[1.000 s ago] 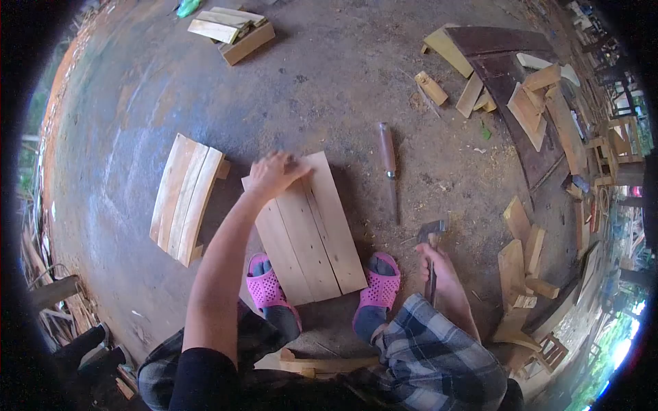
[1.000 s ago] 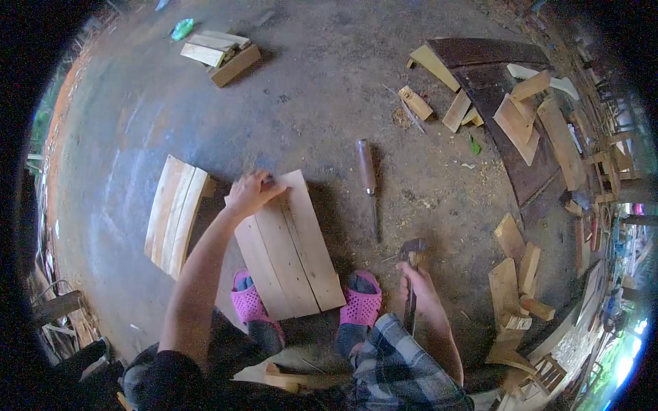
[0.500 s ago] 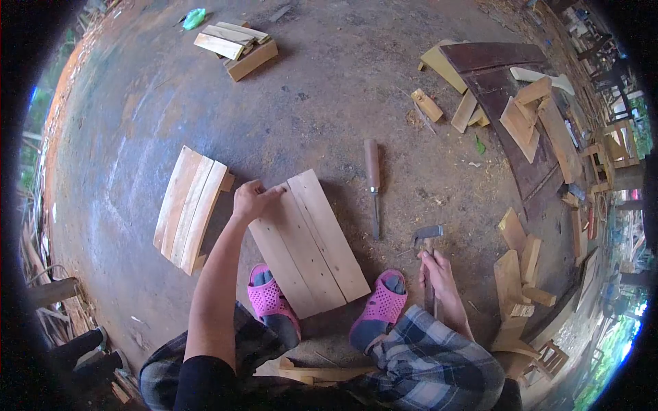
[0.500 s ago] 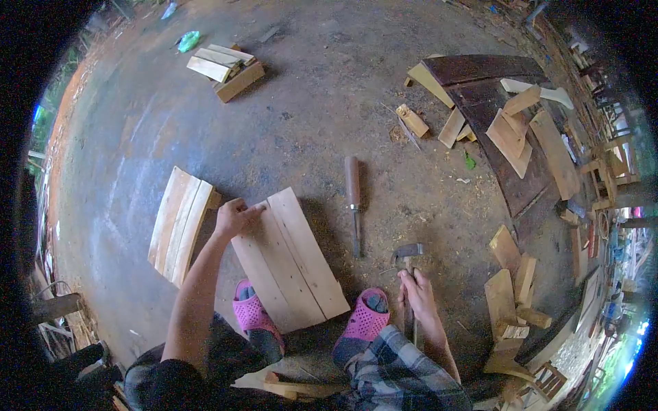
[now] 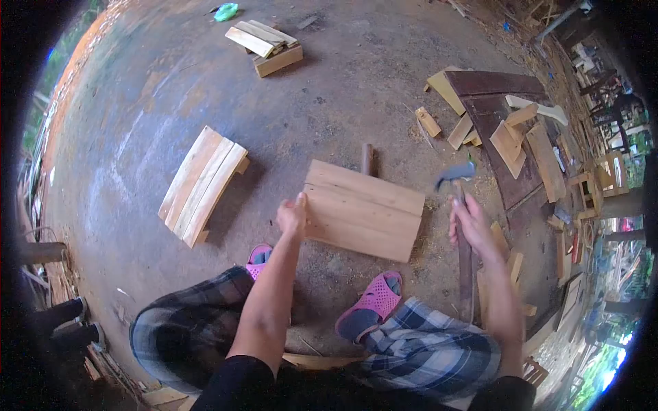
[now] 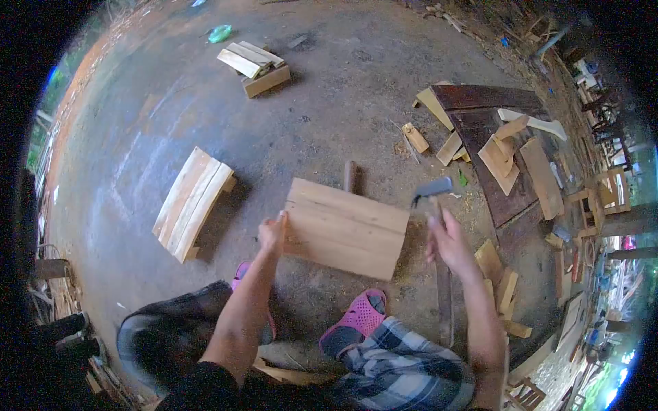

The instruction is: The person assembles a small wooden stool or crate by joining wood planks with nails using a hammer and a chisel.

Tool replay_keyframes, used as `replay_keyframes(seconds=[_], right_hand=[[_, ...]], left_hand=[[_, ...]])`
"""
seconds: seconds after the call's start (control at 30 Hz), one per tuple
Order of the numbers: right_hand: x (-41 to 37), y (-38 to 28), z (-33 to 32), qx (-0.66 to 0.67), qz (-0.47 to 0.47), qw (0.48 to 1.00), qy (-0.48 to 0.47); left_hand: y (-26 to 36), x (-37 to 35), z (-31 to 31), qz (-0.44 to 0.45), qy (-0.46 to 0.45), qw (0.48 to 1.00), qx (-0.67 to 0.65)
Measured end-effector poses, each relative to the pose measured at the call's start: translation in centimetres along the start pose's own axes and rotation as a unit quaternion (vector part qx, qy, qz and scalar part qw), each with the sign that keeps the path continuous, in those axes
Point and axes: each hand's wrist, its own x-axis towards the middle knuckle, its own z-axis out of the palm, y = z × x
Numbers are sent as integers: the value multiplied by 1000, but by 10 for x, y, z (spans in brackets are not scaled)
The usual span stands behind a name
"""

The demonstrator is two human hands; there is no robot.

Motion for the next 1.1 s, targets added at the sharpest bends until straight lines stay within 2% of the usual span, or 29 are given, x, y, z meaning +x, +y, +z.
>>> replay_keyframes(seconds=[0.03,0.07,0.1,0.13,0.17,0.27,0.3,0.37,0.4,0.43,0.5,0.53,0.63,0.83,0.9,1.0,1.1], right_hand=[[3,-11,3,-72,-5,997,-40],[6,-19,12,-79,-4,996,-41],[8,-24,27,-157,3,985,-67],[6,-25,45,-234,11,968,-94],[2,-24,65,-249,27,962,-108],[-3,2,132,-270,49,951,-140],[4,31,152,-300,-9,945,-127],[4,64,189,-333,-66,933,-119],[1,70,206,-328,-107,935,-88],[-4,70,222,-321,-148,934,-58],[-5,69,241,-338,-135,930,-55],[-3,68,248,-365,-144,919,-31],[9,67,264,-405,-154,901,-5],[-3,80,275,-461,-127,878,-17],[-7,76,275,-475,-112,873,-13],[2,65,272,-456,-82,885,-29],[3,56,271,-478,-62,875,-53]], left_hand=[[-5,-8,6,2,-55,996,-65],[-12,-14,10,4,-111,985,-130],[-26,-14,19,-1,-114,984,-134],[-41,-13,27,20,-140,965,-219],[-59,-14,34,40,-163,939,-302],[-83,-34,31,13,-175,915,-364],[-84,-42,26,9,-172,914,-367],[-79,-63,6,-8,-215,862,-458],[-79,-65,0,2,-256,844,-472],[-77,-67,-6,-2,-252,843,-474],[-77,-68,-11,-37,-273,845,-459],[-80,-67,-11,-20,-290,821,-491],[-76,-67,-7,-80,-262,851,-449],[-70,-75,8,-138,-237,800,-534],[-65,-78,13,-162,-193,792,-556],[-61,-82,17,-151,-161,817,-533],[-59,-84,20,-139,-139,833,-517]])
